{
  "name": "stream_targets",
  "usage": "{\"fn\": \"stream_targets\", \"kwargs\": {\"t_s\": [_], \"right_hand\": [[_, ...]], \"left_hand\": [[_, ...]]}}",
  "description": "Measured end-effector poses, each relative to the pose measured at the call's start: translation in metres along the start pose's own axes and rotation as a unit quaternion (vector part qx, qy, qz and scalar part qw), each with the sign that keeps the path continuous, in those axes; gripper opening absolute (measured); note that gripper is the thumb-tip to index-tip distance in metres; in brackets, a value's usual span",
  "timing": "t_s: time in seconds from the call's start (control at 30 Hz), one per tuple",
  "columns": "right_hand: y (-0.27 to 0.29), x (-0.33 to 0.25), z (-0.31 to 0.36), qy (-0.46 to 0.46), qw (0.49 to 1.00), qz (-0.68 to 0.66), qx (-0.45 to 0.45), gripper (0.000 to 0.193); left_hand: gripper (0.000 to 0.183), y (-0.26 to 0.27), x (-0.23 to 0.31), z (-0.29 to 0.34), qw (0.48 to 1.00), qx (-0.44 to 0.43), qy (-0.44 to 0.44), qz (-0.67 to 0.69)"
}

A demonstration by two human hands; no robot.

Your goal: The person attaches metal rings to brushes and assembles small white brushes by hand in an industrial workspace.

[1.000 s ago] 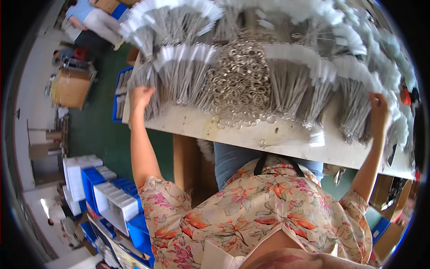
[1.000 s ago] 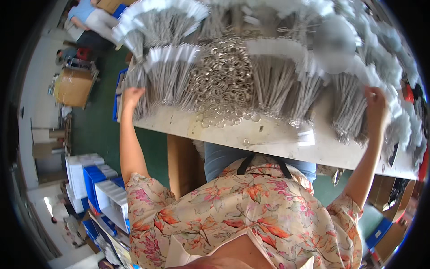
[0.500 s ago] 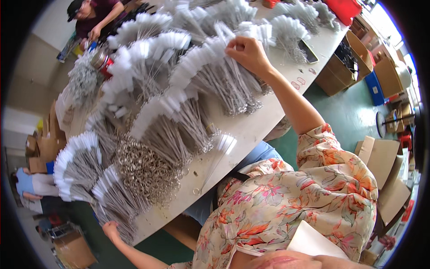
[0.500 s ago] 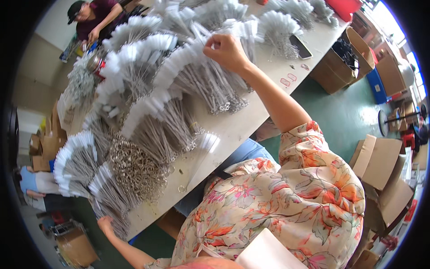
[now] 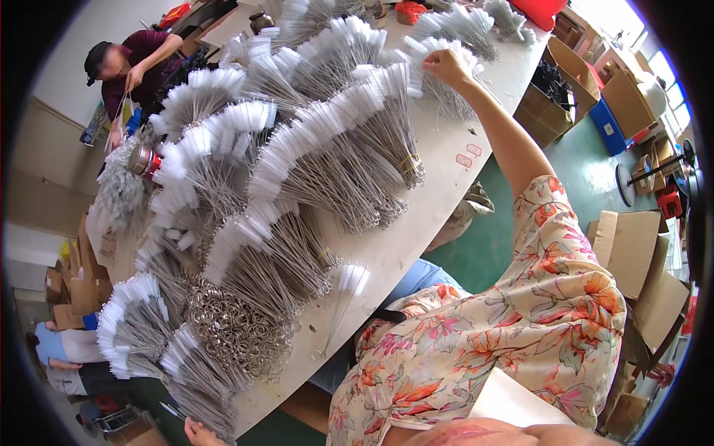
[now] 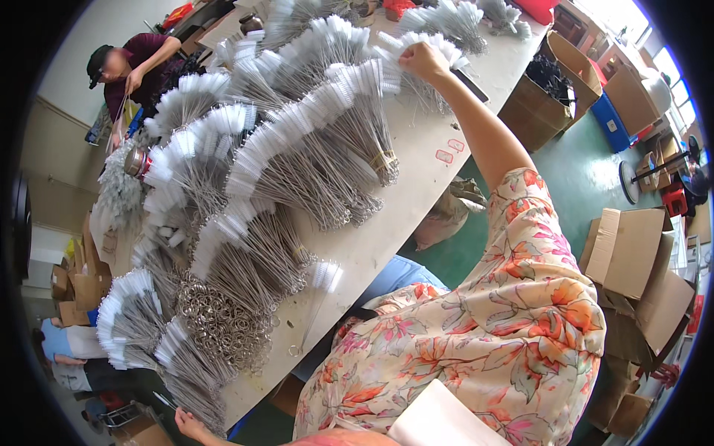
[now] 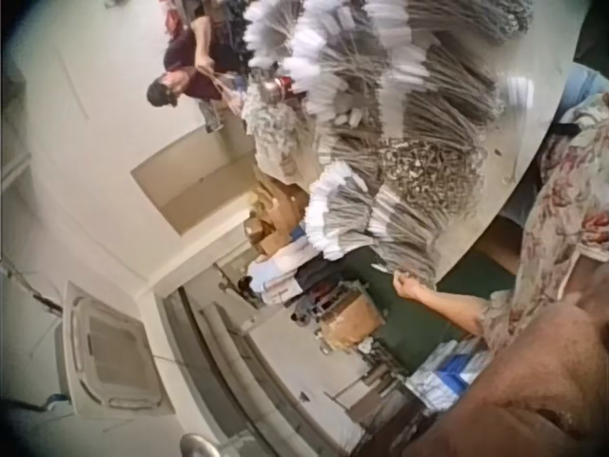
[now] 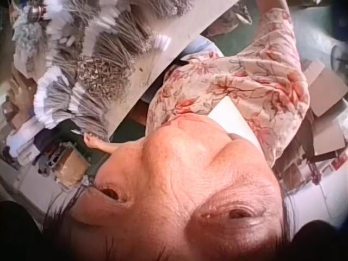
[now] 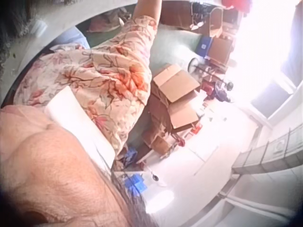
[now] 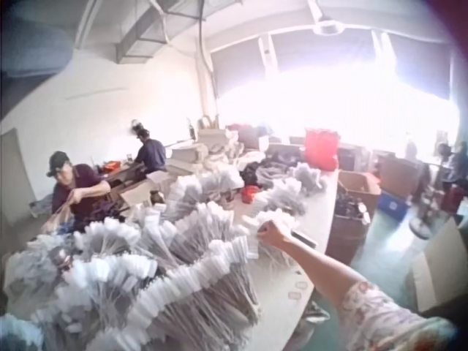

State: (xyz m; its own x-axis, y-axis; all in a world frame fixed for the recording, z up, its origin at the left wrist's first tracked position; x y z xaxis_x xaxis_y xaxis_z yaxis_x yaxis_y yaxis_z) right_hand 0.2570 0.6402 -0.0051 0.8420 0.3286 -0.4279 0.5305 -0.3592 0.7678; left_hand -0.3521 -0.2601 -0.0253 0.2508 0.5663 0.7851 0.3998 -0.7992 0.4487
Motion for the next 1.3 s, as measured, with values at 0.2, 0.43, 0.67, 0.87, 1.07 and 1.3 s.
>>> {"fn": "stream_targets", "kwargs": {"t_s": [0.2, 0.43, 0.67, 0.87, 1.07, 1.3], "right_hand": [[-0.02, -0.003, -0.013, 0.046, 0.999, 0.017, -0.007, 0.024], [0.106, -0.169, 0.046, 0.063, 0.89, -0.452, 0.022, 0.021], [0.054, -0.356, 0.253, 0.023, 0.578, -0.734, -0.357, 0.024], [0.082, -0.384, 0.303, 0.189, 0.616, -0.69, -0.33, 0.036], [0.007, -0.364, 0.335, -0.1, 0.561, -0.654, -0.498, 0.033], [0.014, -0.368, 0.321, -0.185, 0.435, -0.688, -0.551, 0.018]], "left_hand": [[0.026, -0.024, 0.098, 0.082, 0.975, -0.099, 0.173, 0.099], [0.023, -0.103, 0.24, 0.173, 0.887, -0.314, 0.111, 0.321], [0.024, -0.179, 0.366, 0.299, 0.805, -0.424, -0.087, 0.406], [0.01, -0.161, 0.346, 0.288, 0.851, -0.288, -0.225, 0.377], [0.011, -0.171, 0.305, 0.313, 0.812, -0.395, 0.094, 0.42], [0.041, -0.121, 0.328, 0.307, 0.837, -0.107, -0.458, 0.281]]}}
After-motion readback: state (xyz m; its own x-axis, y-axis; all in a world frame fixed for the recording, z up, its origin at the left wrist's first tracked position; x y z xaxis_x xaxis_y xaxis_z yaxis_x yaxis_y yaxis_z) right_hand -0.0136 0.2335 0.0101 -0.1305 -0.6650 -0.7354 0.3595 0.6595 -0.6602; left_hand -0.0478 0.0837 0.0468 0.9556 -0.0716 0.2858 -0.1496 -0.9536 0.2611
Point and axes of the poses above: each hand's wrist, its own z-axis away from the middle knuckle, its own y-axis out of the back of the hand, x = y × z, the point moved 7 cm from there along -z, towards the middle knuckle, and after that the axes turned 10 degrees about x, right-handed, at the moved point
